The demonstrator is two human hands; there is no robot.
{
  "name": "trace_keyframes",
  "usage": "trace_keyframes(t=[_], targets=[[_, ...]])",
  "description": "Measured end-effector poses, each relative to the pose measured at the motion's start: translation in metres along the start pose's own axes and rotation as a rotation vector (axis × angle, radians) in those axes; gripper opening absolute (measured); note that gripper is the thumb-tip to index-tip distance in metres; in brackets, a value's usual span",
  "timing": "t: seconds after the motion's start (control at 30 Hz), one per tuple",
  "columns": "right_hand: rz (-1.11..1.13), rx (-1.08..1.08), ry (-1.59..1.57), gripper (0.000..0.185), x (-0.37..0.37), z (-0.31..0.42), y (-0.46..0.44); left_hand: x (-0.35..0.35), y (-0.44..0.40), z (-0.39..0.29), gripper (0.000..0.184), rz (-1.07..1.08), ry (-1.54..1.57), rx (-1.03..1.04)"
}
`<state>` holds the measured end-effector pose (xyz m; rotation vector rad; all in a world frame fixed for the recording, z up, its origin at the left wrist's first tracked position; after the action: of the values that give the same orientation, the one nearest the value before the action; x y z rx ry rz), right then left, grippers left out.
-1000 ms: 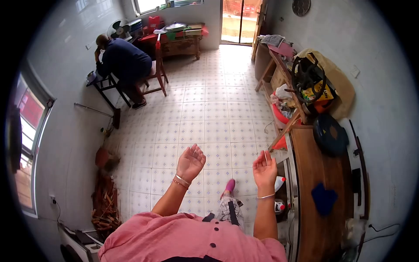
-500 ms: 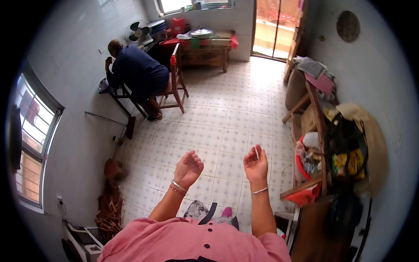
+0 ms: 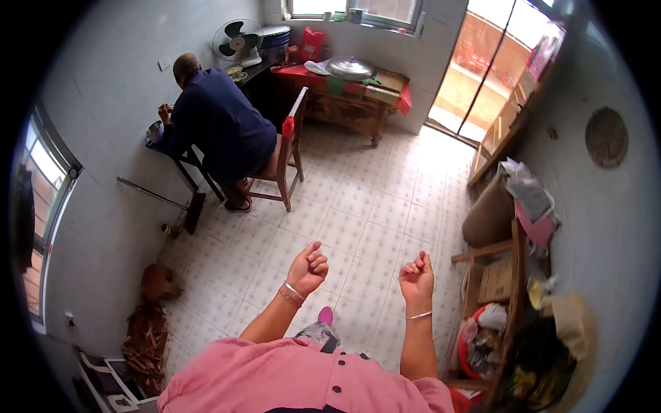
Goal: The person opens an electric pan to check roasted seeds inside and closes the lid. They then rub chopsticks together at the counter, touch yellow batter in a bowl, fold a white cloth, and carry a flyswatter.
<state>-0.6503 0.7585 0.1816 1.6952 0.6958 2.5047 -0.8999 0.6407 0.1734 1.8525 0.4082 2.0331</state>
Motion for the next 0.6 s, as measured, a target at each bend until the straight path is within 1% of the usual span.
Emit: trace_keyframes(t=[0.07, 0.13, 0.2, 0.27, 0.33, 0.4, 0.47, 0.6], targets=[[0.032, -0.017, 0.004, 0.015, 0.033, 0.001, -0.045, 0.042, -0.040, -0.022, 0.012, 0.034, -0.049, 0.001], [0.012, -0.027, 0.014, 0.015, 0.062, 0.002, -0.079, 0.068, -0.080, -0.039, 0.013, 0.048, -0.045, -0.013], [0.063, -0.073, -0.012, 0.017, 0.078, 0.003, -0.114, 0.090, -0.121, -0.051, 0.013, 0.053, -0.072, -0.058], [0.055, -0.095, -0.033, 0.018, 0.086, 0.005, -0.146, 0.103, -0.160, -0.060, 0.013, 0.065, -0.085, -0.094], [-0.013, -0.101, -0.041, 0.018, 0.083, 0.012, -0.182, 0.115, -0.201, -0.067, 0.015, 0.007, -0.089, -0.125], [-0.053, -0.082, -0.079, 0.016, 0.079, 0.018, -0.226, 0.124, -0.243, -0.079, 0.016, 0.010, -0.085, -0.121], [-0.068, -0.118, -0.075, 0.015, 0.081, 0.022, -0.272, 0.140, -0.284, -0.091, 0.016, 0.031, -0.082, -0.123], [-0.031, -0.059, -0.112, 0.013, 0.122, 0.027, -0.385, 0.182, -0.374, -0.124, 0.016, 0.051, -0.072, -0.083]])
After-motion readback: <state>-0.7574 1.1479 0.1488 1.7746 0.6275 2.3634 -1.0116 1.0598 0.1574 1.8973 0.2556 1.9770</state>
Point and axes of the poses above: each hand's wrist, its own y-axis away from the middle knuckle, its own x-axis out of the palm, z = x × y, the point moved 1 cm from there along -y, towards the middle knuckle, and after that the axes turned 8 degrees about -x, right-handed, at the moved point
